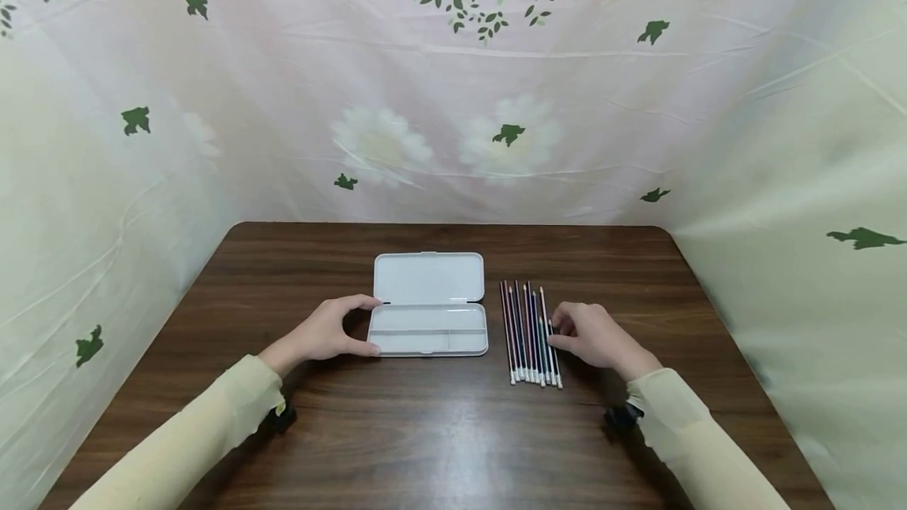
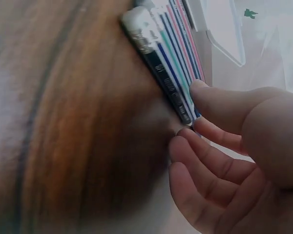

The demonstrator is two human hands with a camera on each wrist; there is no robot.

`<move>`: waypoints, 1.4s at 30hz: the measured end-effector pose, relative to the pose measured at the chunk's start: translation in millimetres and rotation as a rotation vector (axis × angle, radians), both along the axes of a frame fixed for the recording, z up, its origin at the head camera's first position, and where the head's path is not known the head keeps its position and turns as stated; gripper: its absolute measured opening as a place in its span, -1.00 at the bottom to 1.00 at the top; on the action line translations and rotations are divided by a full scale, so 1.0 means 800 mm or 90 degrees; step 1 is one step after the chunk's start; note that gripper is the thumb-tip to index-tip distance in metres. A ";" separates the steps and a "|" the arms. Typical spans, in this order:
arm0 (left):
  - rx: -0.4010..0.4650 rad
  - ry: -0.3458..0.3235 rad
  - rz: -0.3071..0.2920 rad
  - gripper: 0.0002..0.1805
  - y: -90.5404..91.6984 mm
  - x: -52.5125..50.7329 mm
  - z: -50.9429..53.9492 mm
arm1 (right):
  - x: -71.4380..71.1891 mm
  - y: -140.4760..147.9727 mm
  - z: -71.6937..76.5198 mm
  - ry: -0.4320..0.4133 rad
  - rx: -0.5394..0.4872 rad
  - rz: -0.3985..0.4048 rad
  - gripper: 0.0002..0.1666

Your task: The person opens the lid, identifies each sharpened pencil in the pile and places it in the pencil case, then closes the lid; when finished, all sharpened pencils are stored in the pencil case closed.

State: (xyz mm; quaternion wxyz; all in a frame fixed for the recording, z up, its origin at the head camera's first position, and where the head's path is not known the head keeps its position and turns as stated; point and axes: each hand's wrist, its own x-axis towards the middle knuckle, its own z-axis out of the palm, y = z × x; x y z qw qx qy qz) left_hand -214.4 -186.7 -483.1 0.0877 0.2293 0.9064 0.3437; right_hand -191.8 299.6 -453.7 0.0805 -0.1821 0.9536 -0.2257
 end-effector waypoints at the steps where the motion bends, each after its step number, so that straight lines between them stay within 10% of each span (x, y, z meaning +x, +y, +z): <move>1: -0.001 0.000 -0.001 -0.06 0.000 0.000 0.000 | 0.001 0.001 -0.001 0.000 -0.001 -0.001 -0.77; 42: -0.002 0.002 0.002 -0.07 0.000 0.001 -0.002 | 0.011 0.003 0.011 0.023 0.083 -0.124 -0.71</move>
